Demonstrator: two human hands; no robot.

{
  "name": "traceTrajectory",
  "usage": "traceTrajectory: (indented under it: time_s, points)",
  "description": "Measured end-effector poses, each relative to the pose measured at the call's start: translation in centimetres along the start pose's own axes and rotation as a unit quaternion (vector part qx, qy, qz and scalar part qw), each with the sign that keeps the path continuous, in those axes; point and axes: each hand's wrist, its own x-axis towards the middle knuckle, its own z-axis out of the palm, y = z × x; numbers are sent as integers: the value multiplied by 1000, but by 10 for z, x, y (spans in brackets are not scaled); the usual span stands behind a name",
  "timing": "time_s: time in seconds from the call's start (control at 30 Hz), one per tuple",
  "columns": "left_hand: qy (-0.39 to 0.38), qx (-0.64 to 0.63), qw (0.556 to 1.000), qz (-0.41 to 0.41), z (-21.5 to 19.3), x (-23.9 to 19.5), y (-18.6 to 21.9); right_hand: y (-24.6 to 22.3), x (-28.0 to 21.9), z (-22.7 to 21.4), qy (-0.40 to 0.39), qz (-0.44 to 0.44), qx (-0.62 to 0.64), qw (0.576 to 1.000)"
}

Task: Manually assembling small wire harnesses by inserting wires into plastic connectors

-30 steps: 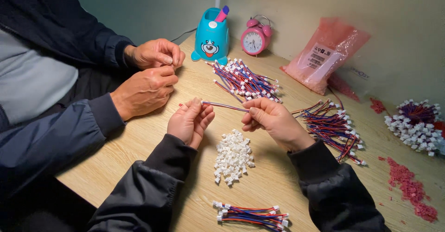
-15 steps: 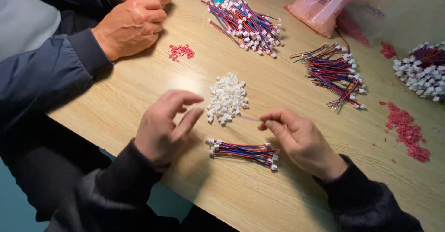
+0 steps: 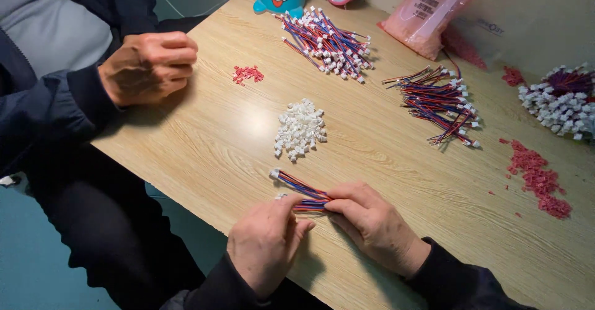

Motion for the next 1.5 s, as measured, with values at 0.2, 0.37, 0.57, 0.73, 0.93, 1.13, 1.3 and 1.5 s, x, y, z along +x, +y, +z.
traceTrajectory:
  time_s: [0.2,0.37,0.57,0.73,0.93,1.13,1.3,1.5]
  points:
    - [35,151,985,-81,1,6,-22,-22,24,45,14,-37,-15,999]
    - [-125,208,949,-202,-26,41,-87,-18,75,110,20,-54,-38,998]
    - [-259,250,897,-257,-32,92,-122,-10,97,86,44,-87,36,995]
    - [-227,264,901,-260,-31,106,-161,42,55,9,74,-81,-26,994]
    - [-187,374,880,-224,-21,94,-187,131,-40,-122,152,178,-244,941]
    - [30,303,951,60,-13,116,-67,192,-64,-160,113,280,-296,906]
    - [-38,36,990,130,22,133,-17,223,-47,-158,64,355,-264,895]
    - [-23,-40,976,215,55,132,9,216,-37,-153,3,445,-241,862]
